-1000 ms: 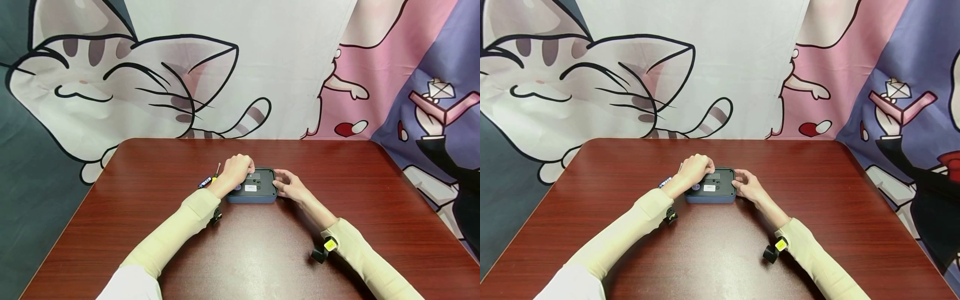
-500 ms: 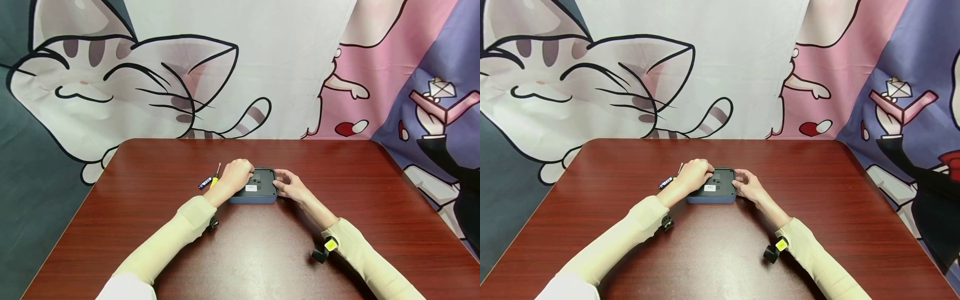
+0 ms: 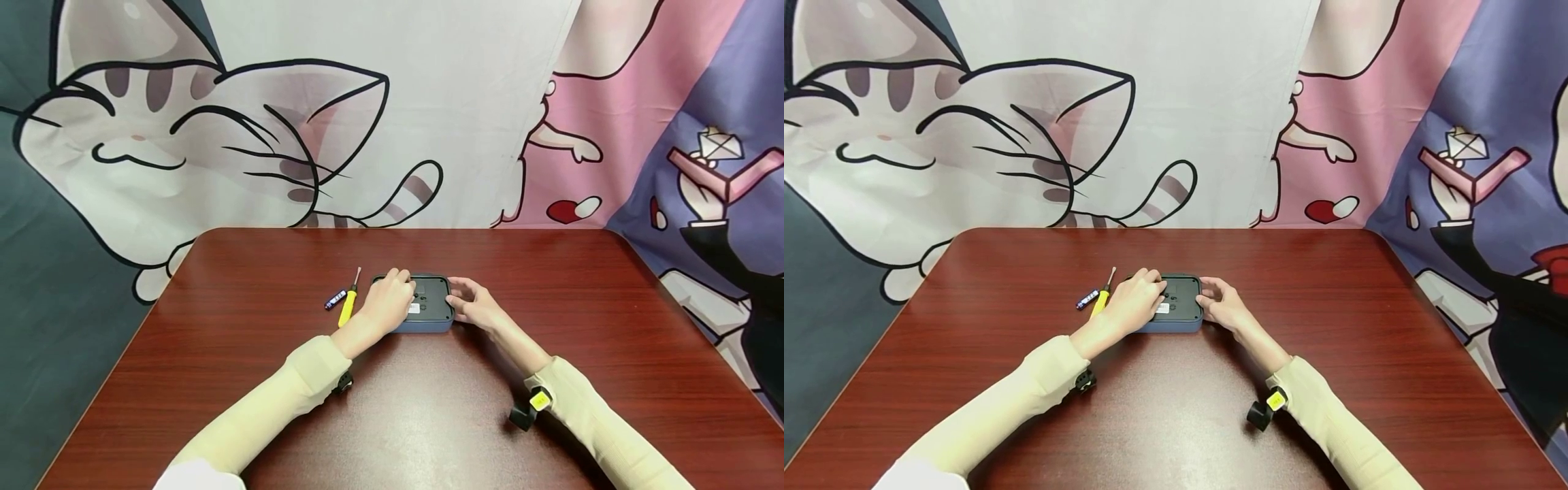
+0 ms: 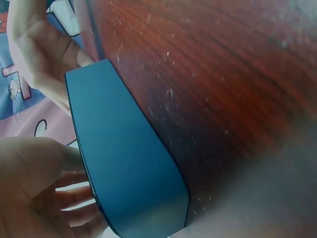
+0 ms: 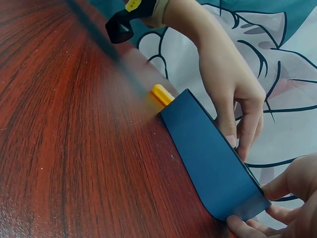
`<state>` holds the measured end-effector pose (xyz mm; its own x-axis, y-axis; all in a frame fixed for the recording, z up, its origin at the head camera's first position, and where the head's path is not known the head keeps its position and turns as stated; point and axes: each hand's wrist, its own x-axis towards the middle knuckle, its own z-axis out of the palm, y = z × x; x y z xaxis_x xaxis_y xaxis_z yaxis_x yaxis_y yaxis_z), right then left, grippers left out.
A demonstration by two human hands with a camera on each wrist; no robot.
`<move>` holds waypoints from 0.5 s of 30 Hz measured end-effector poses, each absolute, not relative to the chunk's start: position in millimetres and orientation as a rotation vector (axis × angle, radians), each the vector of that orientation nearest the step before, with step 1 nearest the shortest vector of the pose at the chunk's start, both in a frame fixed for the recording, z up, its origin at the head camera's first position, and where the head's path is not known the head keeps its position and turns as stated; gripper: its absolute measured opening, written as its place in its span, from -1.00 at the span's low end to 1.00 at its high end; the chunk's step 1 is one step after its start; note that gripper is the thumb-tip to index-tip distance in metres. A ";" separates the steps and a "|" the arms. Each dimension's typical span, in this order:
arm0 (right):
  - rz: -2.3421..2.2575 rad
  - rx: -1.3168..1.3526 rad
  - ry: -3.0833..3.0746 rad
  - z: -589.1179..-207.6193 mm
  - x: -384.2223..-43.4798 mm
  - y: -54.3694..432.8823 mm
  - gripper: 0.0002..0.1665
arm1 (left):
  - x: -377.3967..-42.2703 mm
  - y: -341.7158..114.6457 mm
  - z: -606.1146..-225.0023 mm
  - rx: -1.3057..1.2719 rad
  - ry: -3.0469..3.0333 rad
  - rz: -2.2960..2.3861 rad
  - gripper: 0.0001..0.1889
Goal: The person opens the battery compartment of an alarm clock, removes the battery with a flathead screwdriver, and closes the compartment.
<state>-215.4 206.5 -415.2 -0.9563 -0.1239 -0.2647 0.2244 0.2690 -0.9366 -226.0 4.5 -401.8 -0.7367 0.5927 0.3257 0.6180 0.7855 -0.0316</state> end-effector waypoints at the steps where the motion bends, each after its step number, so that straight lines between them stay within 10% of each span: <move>1: -1.738 0.094 2.259 -415.4 -215.6 206.6 -0.39 | -225.0 4.4 -402.7 -0.927 -2.644 -0.091 -0.80; 15: -1.717 0.100 2.274 -416.1 -216.3 206.8 -0.38 | -214.5 2.9 -403.0 -0.939 -2.802 -0.032 -0.57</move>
